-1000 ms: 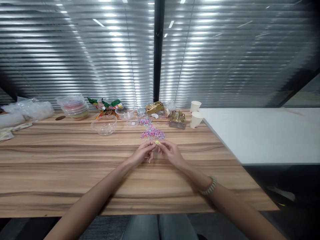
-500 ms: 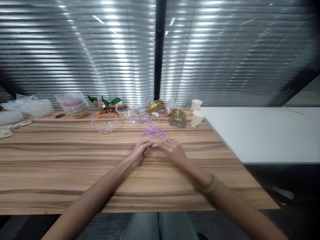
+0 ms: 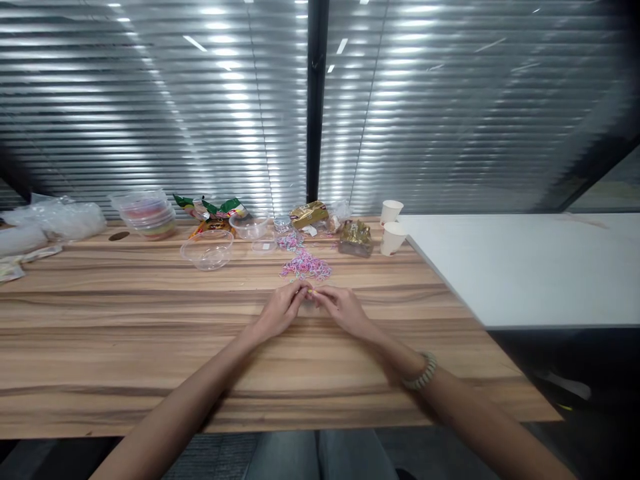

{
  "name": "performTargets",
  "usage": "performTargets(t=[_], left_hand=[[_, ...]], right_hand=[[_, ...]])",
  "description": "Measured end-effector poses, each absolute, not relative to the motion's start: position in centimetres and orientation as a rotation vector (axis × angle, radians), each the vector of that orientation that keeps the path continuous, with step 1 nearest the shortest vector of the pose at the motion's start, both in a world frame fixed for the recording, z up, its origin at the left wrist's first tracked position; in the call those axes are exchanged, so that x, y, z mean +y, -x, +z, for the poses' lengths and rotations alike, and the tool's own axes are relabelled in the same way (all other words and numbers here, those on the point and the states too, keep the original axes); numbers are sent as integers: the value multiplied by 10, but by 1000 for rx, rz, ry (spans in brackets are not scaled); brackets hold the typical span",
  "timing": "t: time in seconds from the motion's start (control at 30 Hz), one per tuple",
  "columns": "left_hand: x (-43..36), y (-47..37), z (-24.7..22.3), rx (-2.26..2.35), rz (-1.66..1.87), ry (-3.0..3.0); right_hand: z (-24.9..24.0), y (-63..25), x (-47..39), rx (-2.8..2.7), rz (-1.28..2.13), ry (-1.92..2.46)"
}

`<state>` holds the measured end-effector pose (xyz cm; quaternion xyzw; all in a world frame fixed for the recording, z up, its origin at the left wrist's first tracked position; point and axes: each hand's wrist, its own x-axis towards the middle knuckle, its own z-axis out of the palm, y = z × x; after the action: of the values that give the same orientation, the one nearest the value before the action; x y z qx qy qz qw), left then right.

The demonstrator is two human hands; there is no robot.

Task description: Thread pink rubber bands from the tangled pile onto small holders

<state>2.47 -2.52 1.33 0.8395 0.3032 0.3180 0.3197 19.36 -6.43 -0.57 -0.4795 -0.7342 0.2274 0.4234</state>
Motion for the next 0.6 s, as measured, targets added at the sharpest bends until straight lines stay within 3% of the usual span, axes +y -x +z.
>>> performTargets(t=[0.3, 0.6], left_hand=[[-13, -17, 21, 760, 1034, -1681], [-15, -26, 7, 681, 993, -1974]], right_hand=[[3, -191, -70, -1767, 616, 1188], [0, -191, -69, -1686, 599, 1183]])
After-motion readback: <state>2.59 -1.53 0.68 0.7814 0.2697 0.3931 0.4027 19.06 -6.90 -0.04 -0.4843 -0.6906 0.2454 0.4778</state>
